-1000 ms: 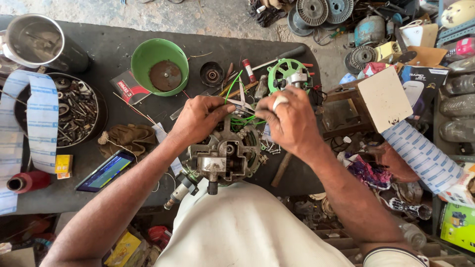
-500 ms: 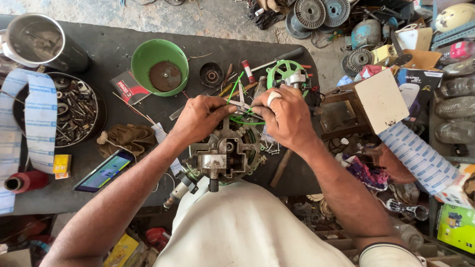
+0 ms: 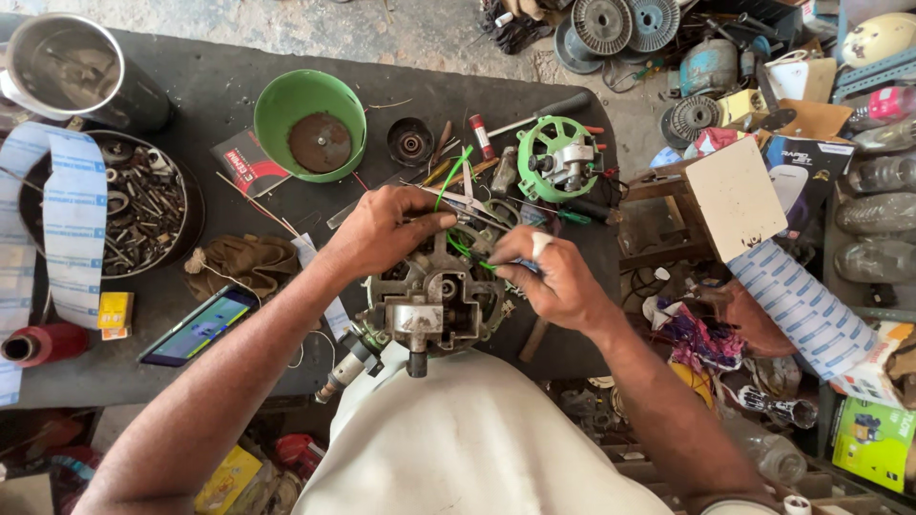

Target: The person repairs a green electric motor component on a cluttered workbench. They use a hammer to tap parts into place, manipulate internal components with their hands, and connect wires to the assembly.

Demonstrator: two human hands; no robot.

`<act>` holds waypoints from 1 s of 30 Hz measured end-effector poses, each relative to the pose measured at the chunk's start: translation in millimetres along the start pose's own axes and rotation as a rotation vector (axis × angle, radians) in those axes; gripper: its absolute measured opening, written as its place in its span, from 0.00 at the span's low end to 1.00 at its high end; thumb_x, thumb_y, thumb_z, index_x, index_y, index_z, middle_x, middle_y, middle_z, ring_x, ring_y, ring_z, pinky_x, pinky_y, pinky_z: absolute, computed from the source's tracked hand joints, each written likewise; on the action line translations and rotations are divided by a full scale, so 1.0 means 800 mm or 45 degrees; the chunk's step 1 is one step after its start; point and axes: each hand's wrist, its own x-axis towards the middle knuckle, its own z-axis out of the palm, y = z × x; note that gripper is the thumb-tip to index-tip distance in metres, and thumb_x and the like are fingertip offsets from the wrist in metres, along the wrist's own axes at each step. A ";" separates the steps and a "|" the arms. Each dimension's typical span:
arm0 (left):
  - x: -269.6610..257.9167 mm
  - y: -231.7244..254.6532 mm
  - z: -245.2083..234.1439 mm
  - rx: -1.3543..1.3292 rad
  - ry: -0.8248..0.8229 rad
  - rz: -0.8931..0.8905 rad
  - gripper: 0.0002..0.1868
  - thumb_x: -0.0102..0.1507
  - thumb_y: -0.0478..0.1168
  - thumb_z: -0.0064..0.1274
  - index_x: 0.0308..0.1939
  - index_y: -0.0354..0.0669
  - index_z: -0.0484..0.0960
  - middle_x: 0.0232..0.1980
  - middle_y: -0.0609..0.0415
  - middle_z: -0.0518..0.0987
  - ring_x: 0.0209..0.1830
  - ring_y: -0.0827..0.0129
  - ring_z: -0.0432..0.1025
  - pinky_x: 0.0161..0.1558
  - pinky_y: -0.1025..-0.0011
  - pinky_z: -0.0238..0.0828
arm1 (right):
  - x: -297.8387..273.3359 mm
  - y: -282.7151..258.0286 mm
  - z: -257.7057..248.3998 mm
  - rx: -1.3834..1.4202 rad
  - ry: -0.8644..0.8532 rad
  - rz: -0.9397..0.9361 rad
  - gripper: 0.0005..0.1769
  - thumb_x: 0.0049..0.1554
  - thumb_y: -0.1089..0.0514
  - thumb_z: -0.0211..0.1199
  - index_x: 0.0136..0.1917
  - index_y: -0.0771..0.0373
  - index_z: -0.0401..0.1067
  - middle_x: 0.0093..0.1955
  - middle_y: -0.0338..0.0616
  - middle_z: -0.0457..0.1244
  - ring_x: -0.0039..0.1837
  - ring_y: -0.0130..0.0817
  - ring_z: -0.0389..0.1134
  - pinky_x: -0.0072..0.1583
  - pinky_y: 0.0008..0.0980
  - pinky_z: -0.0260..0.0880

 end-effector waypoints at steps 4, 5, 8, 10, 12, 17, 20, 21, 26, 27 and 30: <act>0.002 -0.002 -0.002 0.039 -0.054 -0.033 0.16 0.64 0.49 0.59 0.38 0.37 0.85 0.26 0.48 0.80 0.23 0.71 0.72 0.31 0.65 0.69 | 0.001 -0.008 0.009 -0.055 0.140 0.108 0.14 0.50 0.67 0.71 0.50 0.69 0.73 0.50 0.49 0.69 0.51 0.40 0.72 0.53 0.36 0.71; 0.002 -0.002 -0.001 0.036 -0.057 -0.040 0.17 0.64 0.49 0.59 0.37 0.36 0.85 0.26 0.48 0.79 0.23 0.71 0.72 0.30 0.65 0.69 | 0.003 -0.011 0.013 -0.077 0.159 0.118 0.18 0.48 0.66 0.72 0.52 0.70 0.73 0.49 0.49 0.69 0.51 0.41 0.72 0.53 0.37 0.71; 0.004 0.001 0.000 0.052 -0.079 -0.074 0.18 0.65 0.49 0.59 0.36 0.35 0.84 0.25 0.47 0.78 0.23 0.70 0.69 0.30 0.65 0.68 | 0.011 -0.019 0.022 -0.272 0.189 0.096 0.19 0.49 0.66 0.73 0.55 0.69 0.76 0.49 0.51 0.69 0.50 0.42 0.74 0.51 0.34 0.73; 0.005 0.004 -0.001 0.096 -0.086 -0.125 0.19 0.66 0.50 0.59 0.36 0.33 0.83 0.24 0.45 0.76 0.23 0.68 0.66 0.29 0.63 0.67 | 0.013 -0.027 0.023 -0.250 0.232 0.152 0.12 0.53 0.68 0.69 0.52 0.66 0.78 0.47 0.49 0.70 0.47 0.40 0.75 0.49 0.32 0.75; 0.004 0.006 -0.002 0.053 -0.074 -0.145 0.17 0.64 0.50 0.59 0.38 0.37 0.85 0.25 0.48 0.78 0.22 0.71 0.69 0.29 0.65 0.68 | 0.012 -0.034 0.020 -0.252 0.285 0.156 0.08 0.54 0.69 0.68 0.49 0.65 0.80 0.45 0.48 0.71 0.45 0.37 0.76 0.48 0.30 0.75; 0.001 0.010 -0.001 0.031 -0.049 -0.125 0.17 0.64 0.50 0.58 0.40 0.39 0.86 0.26 0.48 0.80 0.23 0.72 0.71 0.29 0.65 0.69 | 0.002 -0.039 0.005 -0.241 0.323 0.129 0.05 0.54 0.65 0.71 0.46 0.65 0.80 0.42 0.45 0.72 0.43 0.33 0.75 0.45 0.28 0.74; 0.000 0.011 0.000 0.055 -0.046 -0.136 0.18 0.66 0.51 0.57 0.41 0.38 0.86 0.27 0.46 0.80 0.25 0.69 0.72 0.31 0.64 0.69 | 0.000 -0.035 0.003 -0.194 0.348 0.123 0.06 0.54 0.63 0.73 0.47 0.63 0.81 0.43 0.43 0.72 0.44 0.30 0.75 0.47 0.27 0.74; 0.000 0.011 0.000 0.045 -0.048 -0.138 0.18 0.66 0.51 0.57 0.41 0.39 0.86 0.28 0.47 0.81 0.25 0.69 0.74 0.32 0.65 0.70 | 0.001 -0.033 0.004 -0.150 0.377 0.143 0.06 0.55 0.63 0.73 0.47 0.64 0.81 0.44 0.43 0.73 0.45 0.29 0.75 0.48 0.27 0.74; 0.002 0.009 0.000 0.015 -0.085 0.050 0.14 0.64 0.47 0.59 0.46 0.40 0.86 0.38 0.47 0.84 0.36 0.62 0.80 0.40 0.62 0.74 | 0.027 -0.025 0.001 0.241 0.509 0.375 0.07 0.57 0.61 0.71 0.48 0.66 0.81 0.43 0.43 0.73 0.43 0.24 0.75 0.47 0.23 0.76; 0.003 0.009 0.002 0.019 -0.070 0.181 0.14 0.63 0.45 0.59 0.47 0.40 0.86 0.41 0.46 0.85 0.40 0.60 0.80 0.42 0.61 0.74 | 0.033 -0.024 0.001 0.187 0.510 0.396 0.07 0.57 0.61 0.71 0.48 0.67 0.81 0.42 0.43 0.73 0.42 0.24 0.74 0.46 0.24 0.75; 0.001 0.008 0.010 0.105 -0.070 0.226 0.12 0.60 0.42 0.63 0.44 0.39 0.87 0.44 0.46 0.84 0.43 0.54 0.79 0.44 0.58 0.74 | 0.048 -0.021 0.009 0.140 0.480 0.397 0.07 0.56 0.62 0.72 0.47 0.68 0.80 0.40 0.45 0.73 0.40 0.24 0.74 0.43 0.25 0.74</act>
